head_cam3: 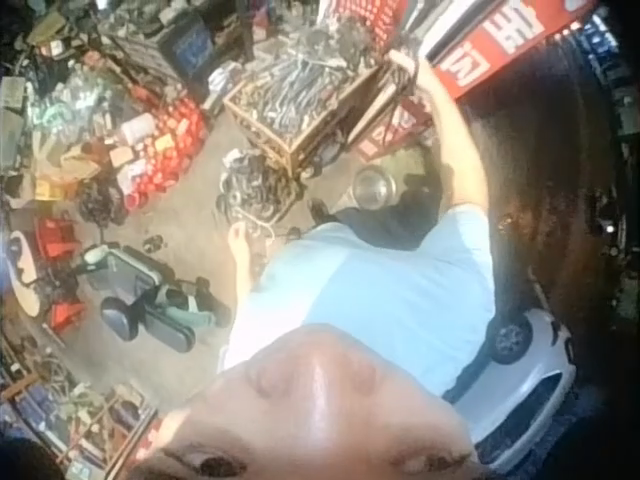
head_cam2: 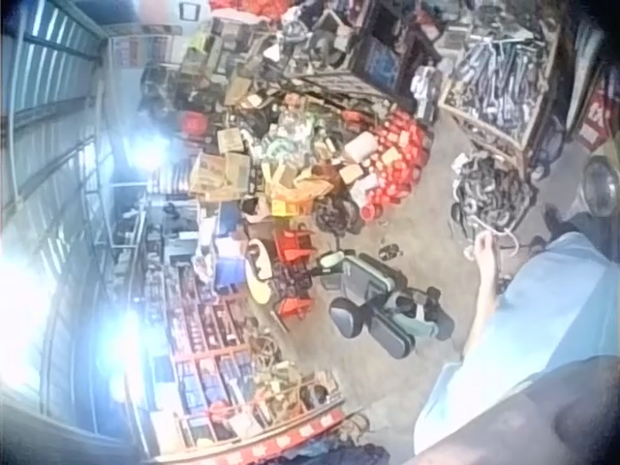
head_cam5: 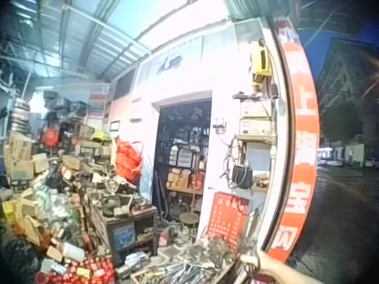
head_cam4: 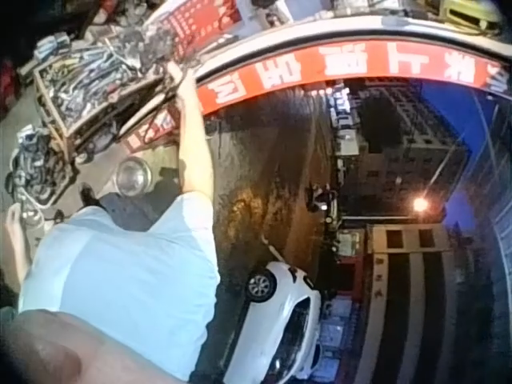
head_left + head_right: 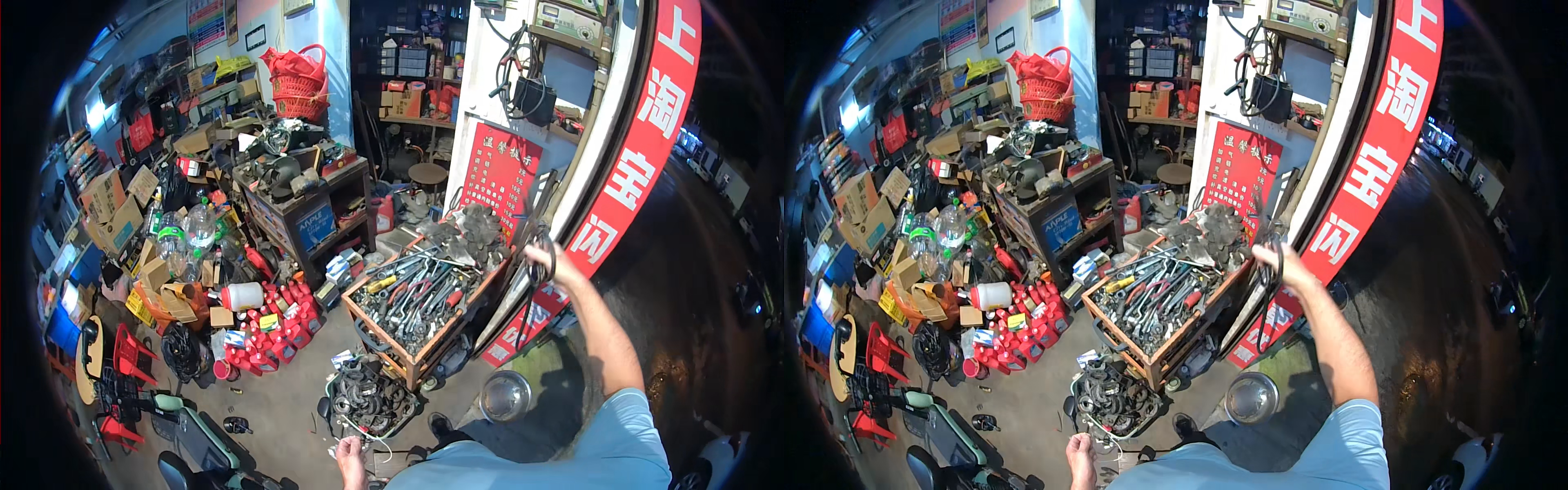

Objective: Connecting and insulating electrical wires on the front of a moped.

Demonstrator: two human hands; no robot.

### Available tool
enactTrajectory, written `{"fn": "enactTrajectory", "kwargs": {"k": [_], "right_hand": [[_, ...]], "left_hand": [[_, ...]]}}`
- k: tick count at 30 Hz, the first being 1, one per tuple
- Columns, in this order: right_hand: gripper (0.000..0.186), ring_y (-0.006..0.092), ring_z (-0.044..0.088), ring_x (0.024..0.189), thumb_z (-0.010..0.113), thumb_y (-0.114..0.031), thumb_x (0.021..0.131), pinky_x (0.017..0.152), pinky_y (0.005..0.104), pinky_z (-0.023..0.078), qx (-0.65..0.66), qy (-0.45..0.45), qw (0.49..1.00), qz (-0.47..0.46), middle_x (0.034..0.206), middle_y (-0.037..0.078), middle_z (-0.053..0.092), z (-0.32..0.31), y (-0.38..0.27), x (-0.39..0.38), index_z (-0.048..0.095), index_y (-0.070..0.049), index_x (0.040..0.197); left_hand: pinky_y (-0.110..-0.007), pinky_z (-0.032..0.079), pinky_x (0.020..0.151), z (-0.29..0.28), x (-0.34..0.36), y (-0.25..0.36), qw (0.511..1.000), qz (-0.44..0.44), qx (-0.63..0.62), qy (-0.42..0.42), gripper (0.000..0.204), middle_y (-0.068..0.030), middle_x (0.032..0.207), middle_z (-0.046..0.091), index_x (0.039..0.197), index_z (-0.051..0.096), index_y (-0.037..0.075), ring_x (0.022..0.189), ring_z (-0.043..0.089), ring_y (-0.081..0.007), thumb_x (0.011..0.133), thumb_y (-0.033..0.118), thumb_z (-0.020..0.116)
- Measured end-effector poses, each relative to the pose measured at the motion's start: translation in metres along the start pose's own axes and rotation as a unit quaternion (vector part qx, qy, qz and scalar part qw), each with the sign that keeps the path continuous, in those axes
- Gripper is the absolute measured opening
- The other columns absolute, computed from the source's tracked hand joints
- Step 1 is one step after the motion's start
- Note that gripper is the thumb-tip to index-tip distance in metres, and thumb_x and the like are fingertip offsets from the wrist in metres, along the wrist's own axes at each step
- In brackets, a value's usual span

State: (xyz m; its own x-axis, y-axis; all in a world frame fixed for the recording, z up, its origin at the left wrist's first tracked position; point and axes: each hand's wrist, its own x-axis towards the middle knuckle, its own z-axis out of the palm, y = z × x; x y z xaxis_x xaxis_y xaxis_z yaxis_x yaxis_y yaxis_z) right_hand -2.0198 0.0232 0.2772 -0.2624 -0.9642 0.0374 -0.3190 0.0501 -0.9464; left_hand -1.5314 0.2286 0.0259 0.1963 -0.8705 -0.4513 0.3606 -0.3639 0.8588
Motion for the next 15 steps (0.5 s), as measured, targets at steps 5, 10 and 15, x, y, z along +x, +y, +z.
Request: {"fn": "enactTrajectory", "kwargs": {"k": [5,10,15], "right_hand": [[0.034,0.0071,0.045,0.049,0.070,-0.038,0.076,0.046,0.0262,0.035,-0.127,0.208,0.966,-0.081,0.055,-0.004,0.048,-0.056,-0.056,0.067,0.060,-0.006,0.069],[0.042,0.0086,0.038,0.045,0.065,-0.046,0.079,0.043,0.0282,0.027,-0.082,0.193,0.974,-0.085,0.052,-0.004,0.043,-0.129,-0.097,0.148,0.050,-0.013,0.059],[0.036,0.0044,0.039,0.046,0.065,-0.050,0.076,0.044,0.0240,0.027,0.014,0.122,0.984,-0.130,0.059,-0.006,0.049,-0.138,-0.136,0.195,0.056,-0.016,0.069]], "left_hand": [[-0.030,0.043,0.075,0.009,0.007,0.002,0.993,0.038,0.114,-0.004,0.022,-0.0058,0.088,0.059,0.098,0.060,0.002,0.082,0.053,-0.0171,0.091,0.022,0.056],[-0.027,0.042,0.073,0.030,0.014,-0.007,0.993,0.060,0.097,0.027,0.022,-0.0033,0.086,0.058,0.095,0.061,0.002,0.081,0.052,-0.0138,0.090,0.022,0.058],[-0.027,0.044,0.070,0.057,0.007,0.005,0.994,0.063,0.076,0.048,0.019,-0.0025,0.085,0.057,0.094,0.062,0.003,0.078,0.051,-0.0124,0.091,0.022,0.057]]}}
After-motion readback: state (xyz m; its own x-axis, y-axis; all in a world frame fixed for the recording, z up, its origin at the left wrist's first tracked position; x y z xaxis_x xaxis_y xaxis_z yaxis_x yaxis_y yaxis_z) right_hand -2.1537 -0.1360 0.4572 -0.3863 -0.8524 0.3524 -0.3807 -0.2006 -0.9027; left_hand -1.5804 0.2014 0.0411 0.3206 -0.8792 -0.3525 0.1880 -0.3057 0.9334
